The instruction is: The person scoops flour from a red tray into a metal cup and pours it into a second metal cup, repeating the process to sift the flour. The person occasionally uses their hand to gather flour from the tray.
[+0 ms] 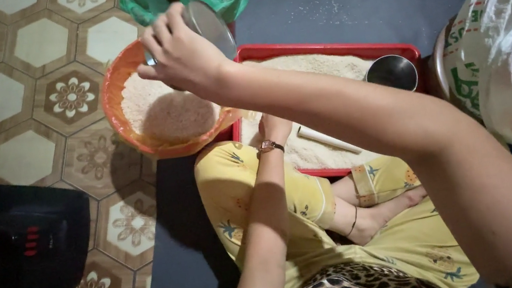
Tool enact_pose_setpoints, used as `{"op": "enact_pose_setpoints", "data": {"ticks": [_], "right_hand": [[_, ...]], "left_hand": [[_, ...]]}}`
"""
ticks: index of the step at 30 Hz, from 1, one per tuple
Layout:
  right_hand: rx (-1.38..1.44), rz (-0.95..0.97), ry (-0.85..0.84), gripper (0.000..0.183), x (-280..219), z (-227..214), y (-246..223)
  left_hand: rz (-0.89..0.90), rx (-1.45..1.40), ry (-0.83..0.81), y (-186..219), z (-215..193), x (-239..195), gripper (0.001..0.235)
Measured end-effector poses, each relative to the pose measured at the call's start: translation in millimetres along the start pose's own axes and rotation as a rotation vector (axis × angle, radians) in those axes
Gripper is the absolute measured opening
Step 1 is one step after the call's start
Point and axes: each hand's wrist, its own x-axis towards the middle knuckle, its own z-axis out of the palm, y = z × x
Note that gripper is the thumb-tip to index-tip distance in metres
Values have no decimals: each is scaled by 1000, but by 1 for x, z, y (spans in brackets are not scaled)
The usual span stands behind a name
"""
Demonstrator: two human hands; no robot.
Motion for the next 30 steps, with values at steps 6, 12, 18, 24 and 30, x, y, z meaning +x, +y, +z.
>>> {"op": "enact_pose_setpoints", "data": {"ticks": [6, 12, 18, 24, 30], "right_hand": [[-151, 7, 40, 38, 3, -20, 9], [110, 42, -31, 111, -44, 19, 21], [928, 690, -152, 89, -170, 120, 31], [1482, 1184, -313, 87, -268, 101, 12], [1593, 1117, -133, 72, -353, 169, 3]], "left_hand": [[-7, -63, 57, -2, 4, 3, 17], [-7, -111, 123, -4, 1, 9, 17], [292, -337, 285, 2, -3, 6, 57], [415, -62, -79, 43, -3, -25, 99], [573, 33, -281, 21, 32, -8, 19]]}}
